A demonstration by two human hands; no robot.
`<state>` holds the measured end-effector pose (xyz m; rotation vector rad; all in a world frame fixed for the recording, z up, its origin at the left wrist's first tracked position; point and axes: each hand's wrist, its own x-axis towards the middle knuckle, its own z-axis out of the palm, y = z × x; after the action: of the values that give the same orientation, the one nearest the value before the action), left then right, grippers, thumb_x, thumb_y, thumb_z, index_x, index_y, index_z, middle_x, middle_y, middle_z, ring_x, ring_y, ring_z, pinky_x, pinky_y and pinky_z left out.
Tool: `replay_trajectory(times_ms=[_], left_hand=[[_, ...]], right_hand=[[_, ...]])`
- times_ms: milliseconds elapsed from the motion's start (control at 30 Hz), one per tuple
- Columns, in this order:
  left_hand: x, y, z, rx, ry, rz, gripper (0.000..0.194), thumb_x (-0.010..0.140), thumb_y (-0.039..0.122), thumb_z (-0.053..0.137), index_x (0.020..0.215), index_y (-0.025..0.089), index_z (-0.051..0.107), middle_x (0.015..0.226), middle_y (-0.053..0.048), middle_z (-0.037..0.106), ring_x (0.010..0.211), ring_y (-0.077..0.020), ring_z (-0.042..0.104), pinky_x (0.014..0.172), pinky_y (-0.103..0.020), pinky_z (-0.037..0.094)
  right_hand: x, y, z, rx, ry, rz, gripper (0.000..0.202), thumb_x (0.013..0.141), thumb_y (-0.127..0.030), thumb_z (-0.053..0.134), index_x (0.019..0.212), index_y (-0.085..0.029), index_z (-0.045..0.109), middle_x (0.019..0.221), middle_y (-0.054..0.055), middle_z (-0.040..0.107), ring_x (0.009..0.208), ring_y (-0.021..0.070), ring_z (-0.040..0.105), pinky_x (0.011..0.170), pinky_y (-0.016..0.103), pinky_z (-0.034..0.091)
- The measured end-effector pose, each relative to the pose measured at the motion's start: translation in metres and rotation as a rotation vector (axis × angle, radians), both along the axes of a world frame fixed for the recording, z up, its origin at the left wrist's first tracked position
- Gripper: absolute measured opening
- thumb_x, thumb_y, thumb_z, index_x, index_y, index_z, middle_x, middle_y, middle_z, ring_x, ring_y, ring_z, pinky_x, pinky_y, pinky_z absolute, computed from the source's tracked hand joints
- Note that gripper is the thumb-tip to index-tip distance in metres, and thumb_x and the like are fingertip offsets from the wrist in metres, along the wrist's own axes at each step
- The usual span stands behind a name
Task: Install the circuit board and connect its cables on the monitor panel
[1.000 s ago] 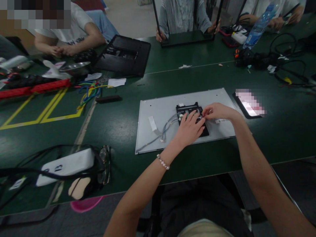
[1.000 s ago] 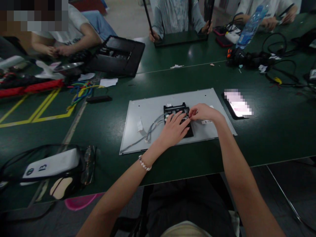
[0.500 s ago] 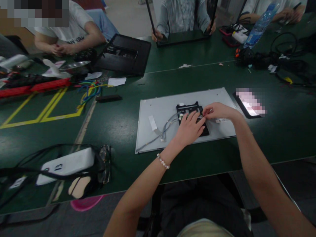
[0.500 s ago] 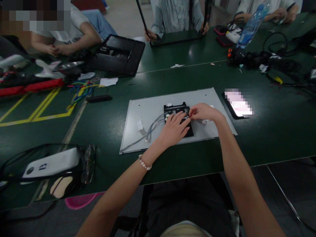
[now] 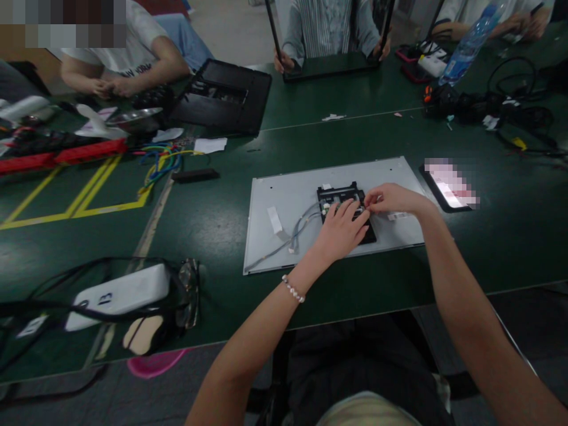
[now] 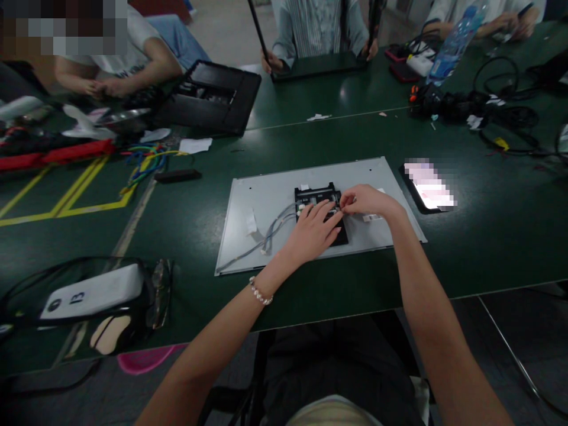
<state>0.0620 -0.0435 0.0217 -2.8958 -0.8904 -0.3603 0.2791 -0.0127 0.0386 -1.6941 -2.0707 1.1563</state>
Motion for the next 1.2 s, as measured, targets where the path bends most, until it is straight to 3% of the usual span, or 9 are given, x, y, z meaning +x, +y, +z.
replay_trajectory(times_ms=[233,533,1200], left_hand=[[0.0,-0.001,0.002,-0.003,0.011,0.005,0.037,0.101,0.033,0.036,0.131,0.02,0.053,0.142,-0.012,0.048,0.133,-0.0267,0.041,0.109,-0.045,0.029],[0.001,0.0,0.001,-0.012,0.008,0.001,0.037,0.1,0.033,0.038,0.132,0.02,0.053,0.14,-0.013,0.049,0.132,-0.0271,0.042,0.109,-0.047,0.029],[0.001,-0.001,0.003,-0.015,-0.002,-0.005,0.037,0.1,0.032,0.036,0.13,0.018,0.053,0.14,-0.013,0.05,0.132,-0.0275,0.042,0.108,-0.046,0.03]], right_hand=[[-0.002,-0.001,0.004,-0.003,-0.023,-0.008,0.021,0.072,-0.024,0.057,0.087,-0.017,0.07,0.084,0.006,0.071,0.076,0.0179,0.065,0.072,0.031,0.049],[0.002,0.002,-0.005,0.015,0.007,0.008,0.021,0.071,-0.025,0.058,0.087,-0.017,0.069,0.083,0.005,0.071,0.077,0.0183,0.065,0.072,0.031,0.049],[-0.003,-0.002,0.005,0.02,-0.049,0.001,0.02,0.073,-0.024,0.058,0.088,-0.018,0.07,0.085,0.005,0.071,0.078,0.019,0.065,0.073,0.032,0.049]])
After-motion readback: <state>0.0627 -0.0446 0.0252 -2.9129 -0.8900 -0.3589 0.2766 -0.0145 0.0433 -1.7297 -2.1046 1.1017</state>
